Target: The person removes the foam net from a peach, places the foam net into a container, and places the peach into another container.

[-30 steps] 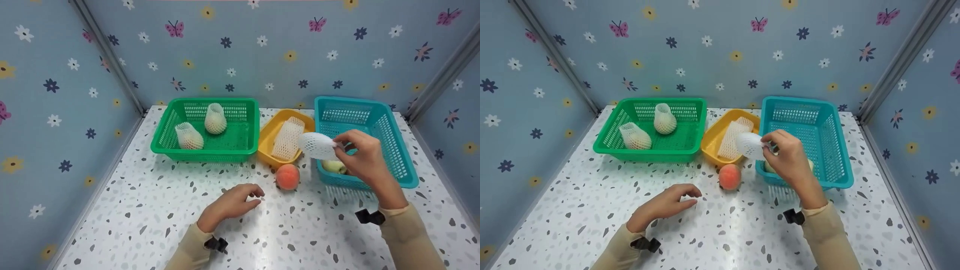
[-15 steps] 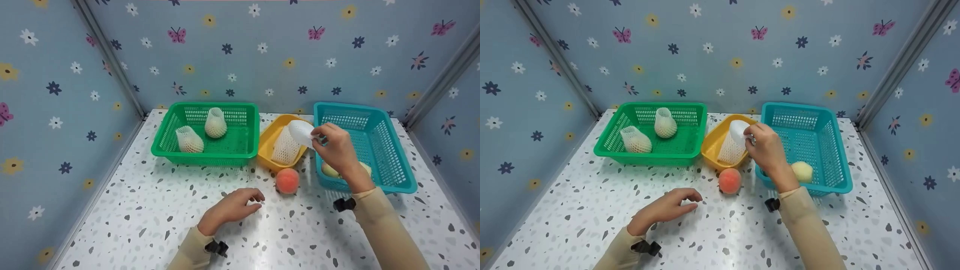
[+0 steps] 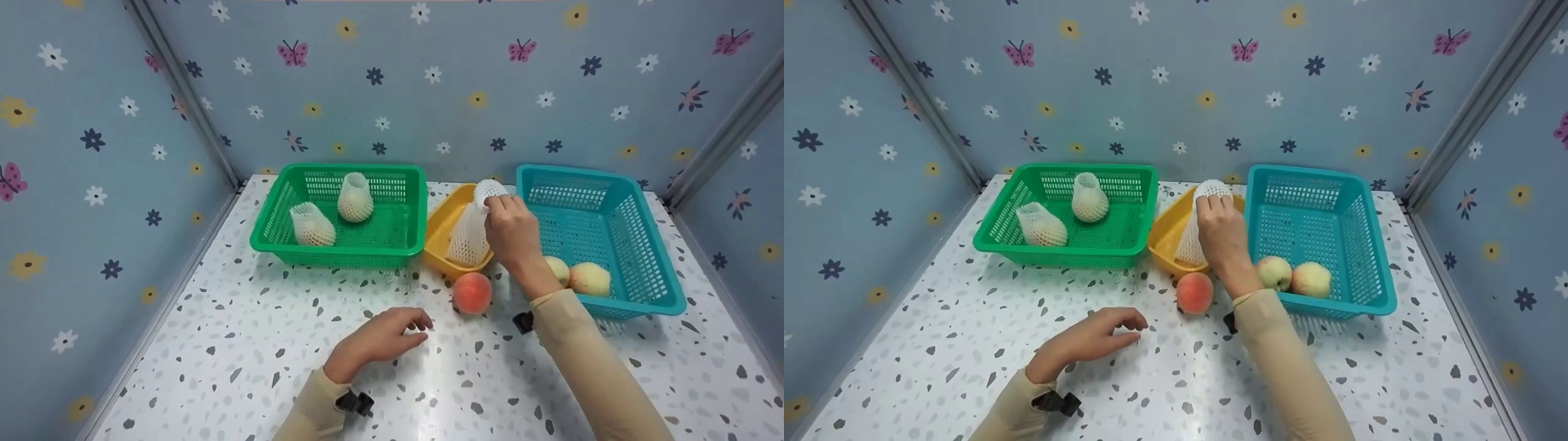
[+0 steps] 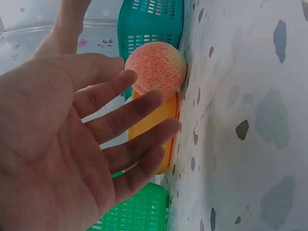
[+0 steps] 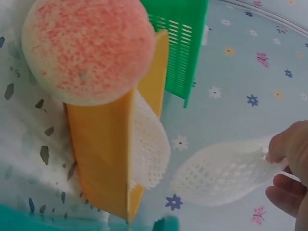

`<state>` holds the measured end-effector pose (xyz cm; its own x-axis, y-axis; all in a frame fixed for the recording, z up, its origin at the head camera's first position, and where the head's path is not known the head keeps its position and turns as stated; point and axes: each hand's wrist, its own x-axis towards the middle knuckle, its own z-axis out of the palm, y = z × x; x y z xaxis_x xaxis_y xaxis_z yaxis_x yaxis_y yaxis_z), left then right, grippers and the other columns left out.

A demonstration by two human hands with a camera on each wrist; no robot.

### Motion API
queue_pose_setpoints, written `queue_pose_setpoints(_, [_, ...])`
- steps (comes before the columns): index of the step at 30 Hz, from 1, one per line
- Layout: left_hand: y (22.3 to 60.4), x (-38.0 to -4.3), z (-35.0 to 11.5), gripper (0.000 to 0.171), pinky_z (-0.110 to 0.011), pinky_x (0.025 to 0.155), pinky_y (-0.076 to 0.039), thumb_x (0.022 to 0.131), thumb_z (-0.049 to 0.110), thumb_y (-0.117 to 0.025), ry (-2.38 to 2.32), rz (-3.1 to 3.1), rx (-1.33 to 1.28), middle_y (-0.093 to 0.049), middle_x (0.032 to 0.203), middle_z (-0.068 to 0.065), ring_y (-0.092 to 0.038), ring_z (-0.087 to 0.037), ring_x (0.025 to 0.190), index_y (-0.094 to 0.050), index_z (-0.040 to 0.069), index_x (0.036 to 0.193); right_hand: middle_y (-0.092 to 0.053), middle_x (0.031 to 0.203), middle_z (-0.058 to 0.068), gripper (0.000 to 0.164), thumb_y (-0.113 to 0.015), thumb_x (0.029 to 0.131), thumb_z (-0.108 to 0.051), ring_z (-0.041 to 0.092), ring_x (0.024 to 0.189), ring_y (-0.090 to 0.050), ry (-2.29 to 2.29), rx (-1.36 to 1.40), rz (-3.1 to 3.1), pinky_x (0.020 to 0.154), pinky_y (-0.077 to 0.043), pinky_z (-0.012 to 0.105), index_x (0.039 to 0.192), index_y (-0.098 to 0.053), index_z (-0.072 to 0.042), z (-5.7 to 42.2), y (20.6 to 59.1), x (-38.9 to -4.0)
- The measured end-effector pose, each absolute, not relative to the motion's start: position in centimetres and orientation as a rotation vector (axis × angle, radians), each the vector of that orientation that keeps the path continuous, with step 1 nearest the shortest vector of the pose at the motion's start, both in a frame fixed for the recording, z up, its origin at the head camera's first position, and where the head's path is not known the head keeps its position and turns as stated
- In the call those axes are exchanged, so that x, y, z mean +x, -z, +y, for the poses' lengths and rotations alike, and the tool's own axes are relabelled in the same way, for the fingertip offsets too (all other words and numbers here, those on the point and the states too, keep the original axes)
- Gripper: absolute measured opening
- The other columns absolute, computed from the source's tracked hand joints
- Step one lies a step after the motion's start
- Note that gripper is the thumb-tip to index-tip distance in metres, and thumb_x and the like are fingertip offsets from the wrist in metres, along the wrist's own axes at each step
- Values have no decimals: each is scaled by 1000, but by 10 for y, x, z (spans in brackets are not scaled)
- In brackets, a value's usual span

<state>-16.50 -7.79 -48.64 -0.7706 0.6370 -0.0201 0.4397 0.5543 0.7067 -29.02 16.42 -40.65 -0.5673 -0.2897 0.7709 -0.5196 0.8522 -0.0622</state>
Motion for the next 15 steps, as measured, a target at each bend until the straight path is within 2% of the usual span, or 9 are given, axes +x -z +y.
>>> queue_pose_setpoints(9, [488, -165, -78, 22, -27, 78, -42, 88, 30, -52, -1014, 2528, 885, -58, 101, 4, -54, -12, 93, -57, 21, 107, -57, 80, 15, 10, -49, 79, 4, 29, 72, -51, -223, 580, -2293, 61, -48, 40, 83, -58, 2, 148, 423, -301])
queue_pose_setpoints(15, [488, -165, -78, 24, -27, 78, -42, 88, 29, -52, -1016, 2515, 891, -59, 101, 3, -54, -13, 93, -57, 18, 108, -56, 79, 16, 8, -52, 78, 4, 31, 73, -49, -207, 587, -2358, 60, -47, 41, 82, -58, 2, 147, 435, -308])
